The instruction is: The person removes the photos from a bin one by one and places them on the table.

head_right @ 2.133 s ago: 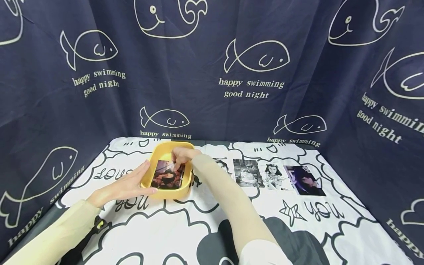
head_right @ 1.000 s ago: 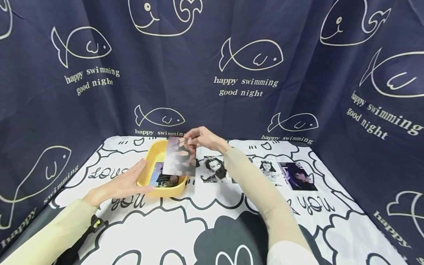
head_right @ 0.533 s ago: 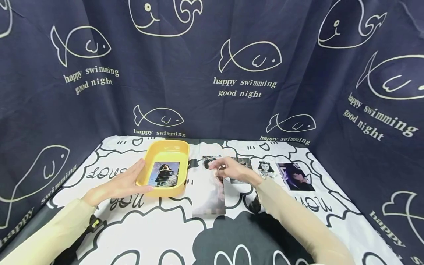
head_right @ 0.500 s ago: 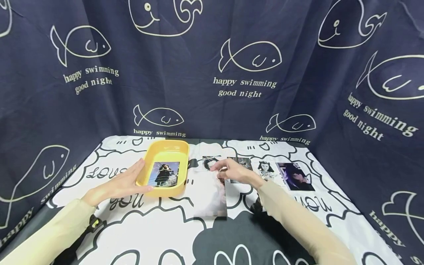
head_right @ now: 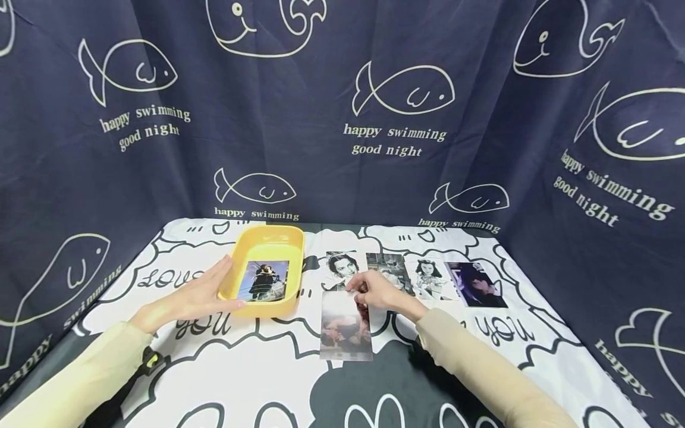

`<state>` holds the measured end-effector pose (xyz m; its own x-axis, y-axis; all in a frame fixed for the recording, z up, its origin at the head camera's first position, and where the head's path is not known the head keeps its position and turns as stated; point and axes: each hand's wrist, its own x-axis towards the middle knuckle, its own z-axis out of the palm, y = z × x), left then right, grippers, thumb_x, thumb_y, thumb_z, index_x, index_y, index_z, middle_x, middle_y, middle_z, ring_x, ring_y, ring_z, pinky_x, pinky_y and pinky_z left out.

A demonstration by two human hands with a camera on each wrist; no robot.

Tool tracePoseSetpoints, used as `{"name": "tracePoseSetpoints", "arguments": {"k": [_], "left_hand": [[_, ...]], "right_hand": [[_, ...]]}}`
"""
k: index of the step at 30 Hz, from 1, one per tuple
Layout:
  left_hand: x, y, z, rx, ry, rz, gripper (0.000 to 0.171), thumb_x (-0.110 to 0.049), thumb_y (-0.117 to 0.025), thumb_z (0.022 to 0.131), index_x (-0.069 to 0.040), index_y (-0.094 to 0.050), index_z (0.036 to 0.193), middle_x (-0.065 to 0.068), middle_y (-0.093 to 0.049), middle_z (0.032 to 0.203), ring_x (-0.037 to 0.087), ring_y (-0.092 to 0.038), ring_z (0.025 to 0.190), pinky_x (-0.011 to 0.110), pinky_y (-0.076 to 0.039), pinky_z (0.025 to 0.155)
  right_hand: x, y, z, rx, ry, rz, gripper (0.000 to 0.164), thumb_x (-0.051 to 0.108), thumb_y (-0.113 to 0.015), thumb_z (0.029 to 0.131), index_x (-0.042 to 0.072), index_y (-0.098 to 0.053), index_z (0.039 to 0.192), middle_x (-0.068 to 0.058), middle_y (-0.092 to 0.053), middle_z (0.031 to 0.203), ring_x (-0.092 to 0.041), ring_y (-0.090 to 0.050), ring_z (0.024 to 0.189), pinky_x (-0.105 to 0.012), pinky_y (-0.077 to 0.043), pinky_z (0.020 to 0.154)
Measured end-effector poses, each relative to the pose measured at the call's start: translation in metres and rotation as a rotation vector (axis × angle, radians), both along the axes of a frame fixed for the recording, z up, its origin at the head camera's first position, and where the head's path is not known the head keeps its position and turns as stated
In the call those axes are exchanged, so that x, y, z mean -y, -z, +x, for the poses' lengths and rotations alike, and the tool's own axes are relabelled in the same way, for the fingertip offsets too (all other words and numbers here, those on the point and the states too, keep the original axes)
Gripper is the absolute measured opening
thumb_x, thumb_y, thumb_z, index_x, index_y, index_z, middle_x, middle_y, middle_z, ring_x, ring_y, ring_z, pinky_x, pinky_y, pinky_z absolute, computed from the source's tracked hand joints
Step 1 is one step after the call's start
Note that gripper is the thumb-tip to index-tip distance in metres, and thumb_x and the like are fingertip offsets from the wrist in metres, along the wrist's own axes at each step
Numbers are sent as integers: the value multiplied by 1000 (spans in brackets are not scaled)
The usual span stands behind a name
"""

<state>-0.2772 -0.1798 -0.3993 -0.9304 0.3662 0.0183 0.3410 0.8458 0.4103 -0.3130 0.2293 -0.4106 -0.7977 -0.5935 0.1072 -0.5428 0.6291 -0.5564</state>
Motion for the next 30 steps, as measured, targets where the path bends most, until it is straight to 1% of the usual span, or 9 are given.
{"name": "tracePoseSetpoints", "arguments": {"k": [3,8,11,14,18,21,24,26,30], "left_hand": [[-1,0,1,3,3,16,119,-74,-59,78,3,-8,153,20,-3,162,39,-10,150,60,-18,118],[-2,1,1,9,11,25,120,-74,-59,77,3,-8,153,19,-3,163,38,-10,150,59,-19,118],[-1,1,1,0,18,26,118,-73,-59,78,4,-9,153,20,-3,162,39,-9,150,58,-18,118],[0,0,1,-4,20,35,118,-71,-60,79,5,-9,153,21,-2,162,39,-9,150,57,-17,119],[1,0,2,4,13,38,118,-72,-60,78,4,-8,153,20,-2,162,39,-8,150,58,-17,119],[1,1,3,9,8,29,119,-74,-59,78,4,-8,153,20,-1,162,39,-7,150,59,-16,118],[1,2,3,11,4,21,120,-74,-59,77,4,-8,153,20,-1,162,39,-7,150,59,-16,118],[1,1,3,13,2,17,120,-75,-58,77,4,-8,153,20,-1,162,39,-7,150,60,-16,118],[0,-1,2,11,3,15,120,-75,-58,78,4,-8,153,21,-1,162,40,-7,150,60,-17,118]], "right_hand": [[0,3,3,-82,-4,32,21,-2,-66,78,2,-70,97,-5,-67,77,-4,-49,58,-19,-43,58],[0,8,6,-202,-15,75,19,-1,-72,72,5,-71,90,-6,-65,79,-15,-57,69,-23,-46,65],[4,5,4,-232,-16,88,18,0,-74,70,7,-71,85,-7,-64,78,-20,-59,73,-25,-47,67],[12,-4,-1,-173,-29,44,18,-2,-72,73,4,-72,90,-7,-65,76,-16,-58,69,-22,-48,64],[31,-21,-17,-70,-61,-83,20,1,-69,81,0,-71,101,-9,-69,80,-8,-56,66,-19,-49,60],[53,-33,-31,-1,-72,-203,23,2,-70,84,-3,-69,106,-15,-71,85,-6,-58,69,-19,-51,62],[78,-45,-46,59,-71,-302,27,2,-69,85,-5,-67,111,-20,-72,94,-8,-64,74,-21,-55,69],[96,-52,-56,87,-74,-328,29,3,-70,86,-5,-67,114,-21,-72,101,-10,-67,80,-23,-57,74],[129,-62,-76,145,-86,-329,32,4,-70,86,0,-67,118,-23,-69,112,-17,-69,92,-26,-57,82]]}}
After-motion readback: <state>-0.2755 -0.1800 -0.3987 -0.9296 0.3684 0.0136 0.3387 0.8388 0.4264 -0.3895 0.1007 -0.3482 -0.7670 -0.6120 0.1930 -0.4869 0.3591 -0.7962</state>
